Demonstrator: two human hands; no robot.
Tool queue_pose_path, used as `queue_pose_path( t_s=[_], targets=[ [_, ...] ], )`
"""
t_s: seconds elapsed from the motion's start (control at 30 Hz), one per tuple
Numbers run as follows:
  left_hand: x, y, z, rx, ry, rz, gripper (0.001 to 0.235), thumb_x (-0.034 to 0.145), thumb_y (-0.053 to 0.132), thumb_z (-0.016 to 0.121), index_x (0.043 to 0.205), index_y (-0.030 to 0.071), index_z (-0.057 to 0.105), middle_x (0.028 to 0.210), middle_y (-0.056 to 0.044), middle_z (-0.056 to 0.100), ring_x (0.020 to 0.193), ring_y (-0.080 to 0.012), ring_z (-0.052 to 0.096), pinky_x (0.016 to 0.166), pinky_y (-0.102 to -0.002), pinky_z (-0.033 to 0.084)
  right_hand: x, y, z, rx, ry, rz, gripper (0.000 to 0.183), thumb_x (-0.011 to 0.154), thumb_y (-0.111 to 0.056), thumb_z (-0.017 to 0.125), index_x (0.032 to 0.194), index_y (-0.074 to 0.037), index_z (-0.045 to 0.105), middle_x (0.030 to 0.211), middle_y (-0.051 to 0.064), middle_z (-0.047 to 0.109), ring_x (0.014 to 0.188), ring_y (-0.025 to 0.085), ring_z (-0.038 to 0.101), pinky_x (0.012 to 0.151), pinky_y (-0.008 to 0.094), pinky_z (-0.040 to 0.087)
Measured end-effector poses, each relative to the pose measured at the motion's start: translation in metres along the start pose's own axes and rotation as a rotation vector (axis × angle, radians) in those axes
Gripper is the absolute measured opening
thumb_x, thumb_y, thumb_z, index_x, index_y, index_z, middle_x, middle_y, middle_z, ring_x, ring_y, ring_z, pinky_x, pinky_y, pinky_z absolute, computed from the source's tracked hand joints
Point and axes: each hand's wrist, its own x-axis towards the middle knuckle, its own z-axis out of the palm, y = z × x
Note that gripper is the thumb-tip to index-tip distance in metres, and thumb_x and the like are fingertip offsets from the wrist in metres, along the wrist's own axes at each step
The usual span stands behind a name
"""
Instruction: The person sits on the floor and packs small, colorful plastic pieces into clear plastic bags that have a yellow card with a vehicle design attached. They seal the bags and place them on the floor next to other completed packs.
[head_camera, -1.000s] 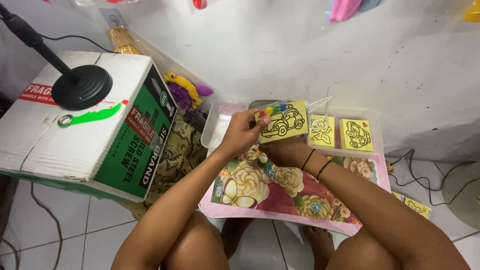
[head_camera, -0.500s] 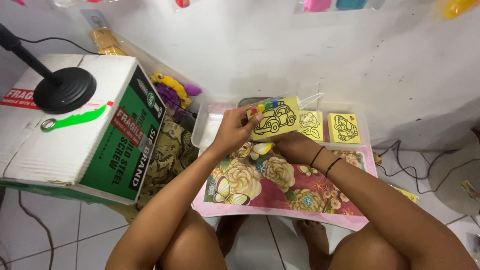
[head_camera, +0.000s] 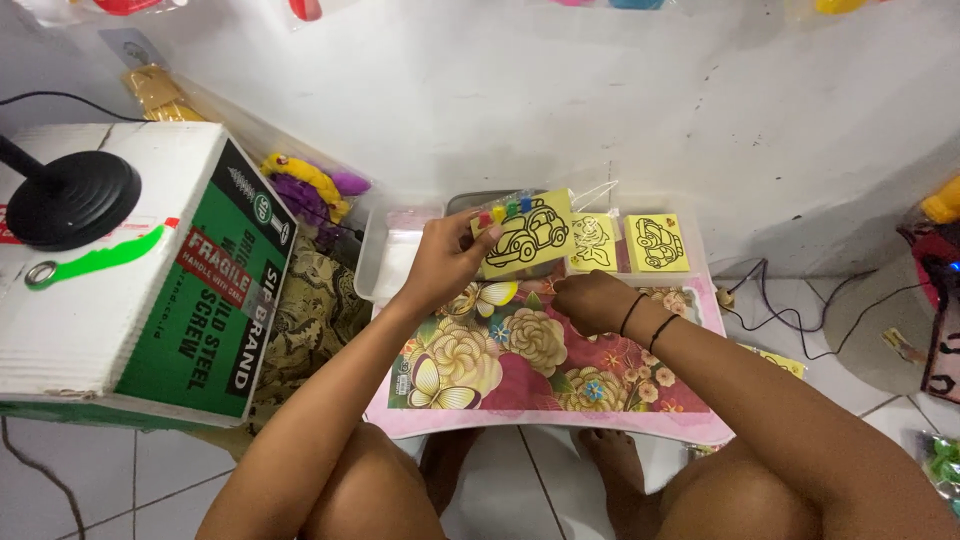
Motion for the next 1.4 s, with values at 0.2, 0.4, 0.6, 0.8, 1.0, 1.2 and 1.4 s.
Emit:
queue_pose_path(
  t_s=[0.2,0.4,0.6,0.8,1.0,1.2,1.4],
  targets=[
    [0.003,0.007,0.004,-0.007,-0.005,0.01,0.022,0.095,0.013,0.069,0.098,-0.008,0.074,0.048,-0.012,0.057,0.045,-0.0162,0.045,0.05,-0.031,0.039,-0.002,0.001,0.015,-0.028,0.02,-0.02,0.028,0.078,-0.011,0.074,0.101,-0.016,0.059,0.098,0.003,0.064,0.093,0.033,0.069,0.07,0.058,0.06],
    [0.005,0.006,0.008,-0.033,-0.017,-0.003,0.022,0.097,0.012,0.068,0.1,-0.008,0.074,0.053,-0.012,0.062,0.046,-0.0142,0.047,0.052,-0.03,0.042,0.003,-0.001,0.012,-0.039,-0.046,-0.022,0.025,0.081,-0.015,0.073,0.104,-0.017,0.064,0.103,0.001,0.066,0.096,0.029,0.07,0.07,0.053,0.061],
    [0.005,0.004,0.01,-0.018,-0.024,0.006,0.023,0.097,0.014,0.069,0.1,-0.008,0.073,0.049,-0.01,0.057,0.044,-0.0144,0.045,0.05,-0.029,0.039,0.003,-0.01,0.01,-0.062,-0.018,-0.004,0.018,0.082,-0.013,0.068,0.1,-0.015,0.069,0.1,0.003,0.067,0.092,0.027,0.07,0.07,0.049,0.06],
    [0.006,-0.001,0.009,-0.012,-0.035,0.005,0.022,0.097,0.013,0.068,0.101,-0.008,0.073,0.049,-0.011,0.058,0.044,-0.015,0.045,0.05,-0.03,0.039,0.003,-0.009,0.019,-0.082,-0.02,0.018,0.021,0.083,-0.014,0.069,0.103,-0.016,0.067,0.098,0.002,0.065,0.09,0.027,0.07,0.067,0.05,0.06],
    [0.006,-0.004,0.009,0.007,-0.022,0.02,0.025,0.095,0.015,0.07,0.107,-0.007,0.072,0.047,-0.009,0.055,0.045,-0.0145,0.048,0.051,-0.029,0.039,-0.015,-0.012,-0.032,0.055,0.001,0.045,0.017,0.077,-0.009,0.07,0.095,-0.01,0.068,0.092,0.006,0.067,0.088,0.033,0.071,0.069,0.053,0.06],
    [0.006,-0.009,0.009,0.027,-0.014,0.026,0.025,0.094,0.016,0.071,0.108,-0.005,0.071,0.047,-0.011,0.054,0.047,-0.0156,0.048,0.052,-0.03,0.041,-0.001,-0.009,0.013,0.007,-0.046,0.006,0.02,0.073,-0.007,0.074,0.092,-0.007,0.069,0.091,0.007,0.067,0.087,0.033,0.071,0.068,0.05,0.06],
    [0.004,-0.008,0.007,0.017,-0.027,0.01,0.028,0.096,0.016,0.069,0.114,-0.006,0.071,0.046,-0.009,0.056,0.045,-0.0151,0.047,0.053,-0.028,0.041,0.0,-0.004,-0.001,0.104,-0.067,0.016,0.035,0.071,-0.004,0.076,0.104,-0.006,0.066,0.095,0.011,0.069,0.094,0.039,0.071,0.075,0.055,0.059]
  ],
)
